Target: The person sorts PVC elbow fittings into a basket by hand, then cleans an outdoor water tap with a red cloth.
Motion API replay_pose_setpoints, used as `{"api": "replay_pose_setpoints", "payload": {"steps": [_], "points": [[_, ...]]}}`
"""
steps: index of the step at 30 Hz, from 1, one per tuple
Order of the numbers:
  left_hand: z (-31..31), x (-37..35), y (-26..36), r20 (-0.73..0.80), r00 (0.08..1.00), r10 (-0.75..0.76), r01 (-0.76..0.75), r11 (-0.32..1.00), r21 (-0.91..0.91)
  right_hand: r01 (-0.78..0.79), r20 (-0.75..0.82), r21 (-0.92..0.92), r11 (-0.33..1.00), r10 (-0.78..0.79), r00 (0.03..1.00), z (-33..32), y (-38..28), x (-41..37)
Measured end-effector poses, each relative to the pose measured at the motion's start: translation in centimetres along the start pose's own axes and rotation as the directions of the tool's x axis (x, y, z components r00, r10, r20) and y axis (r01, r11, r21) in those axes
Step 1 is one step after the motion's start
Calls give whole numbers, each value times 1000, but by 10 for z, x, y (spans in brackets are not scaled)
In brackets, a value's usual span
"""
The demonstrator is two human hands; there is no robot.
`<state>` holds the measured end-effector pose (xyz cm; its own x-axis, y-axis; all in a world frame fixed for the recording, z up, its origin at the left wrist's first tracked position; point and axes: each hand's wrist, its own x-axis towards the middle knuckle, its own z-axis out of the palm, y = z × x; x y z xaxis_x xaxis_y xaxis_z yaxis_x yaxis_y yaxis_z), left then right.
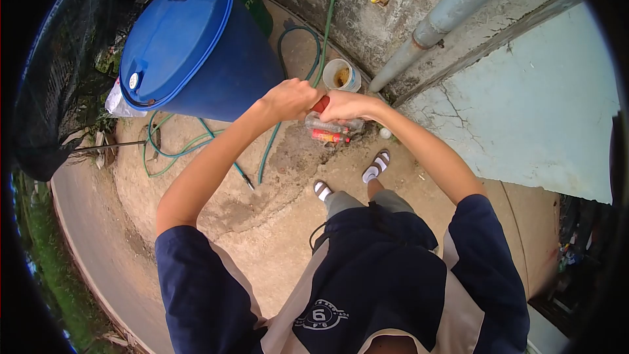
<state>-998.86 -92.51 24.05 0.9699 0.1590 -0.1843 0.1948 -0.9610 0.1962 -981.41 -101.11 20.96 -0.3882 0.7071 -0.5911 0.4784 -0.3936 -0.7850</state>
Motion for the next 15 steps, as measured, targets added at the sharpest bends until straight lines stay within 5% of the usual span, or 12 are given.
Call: {"api": "replay_pose_setpoints", "payload": {"steps": [2, 5, 10, 12, 15], "points": [[6, 2, 7, 15, 989, -147, 148, 980, -130, -11, -141, -406, 914, -51, 989, -4, -1, 2], [19, 8, 17, 68, 963, -262, 270, 951, -154, -52, -330, -665, 745, -231, 915, 8, 0, -1], [83, 12, 8, -30, 950, -309, 242, 797, -553, -68, -262, -886, 459, -373, 890, 12, 1, -3], [73, 10, 21, 162, 905, -393, 353, 483, -802, -49, -201, -942, 333, -441, 875, 6, 3, -2], [52, 2, 41, 387, 832, -398, 407, -37, -913, 3, -131, -966, 257, -504, 853, -4, 4, 2]]}}
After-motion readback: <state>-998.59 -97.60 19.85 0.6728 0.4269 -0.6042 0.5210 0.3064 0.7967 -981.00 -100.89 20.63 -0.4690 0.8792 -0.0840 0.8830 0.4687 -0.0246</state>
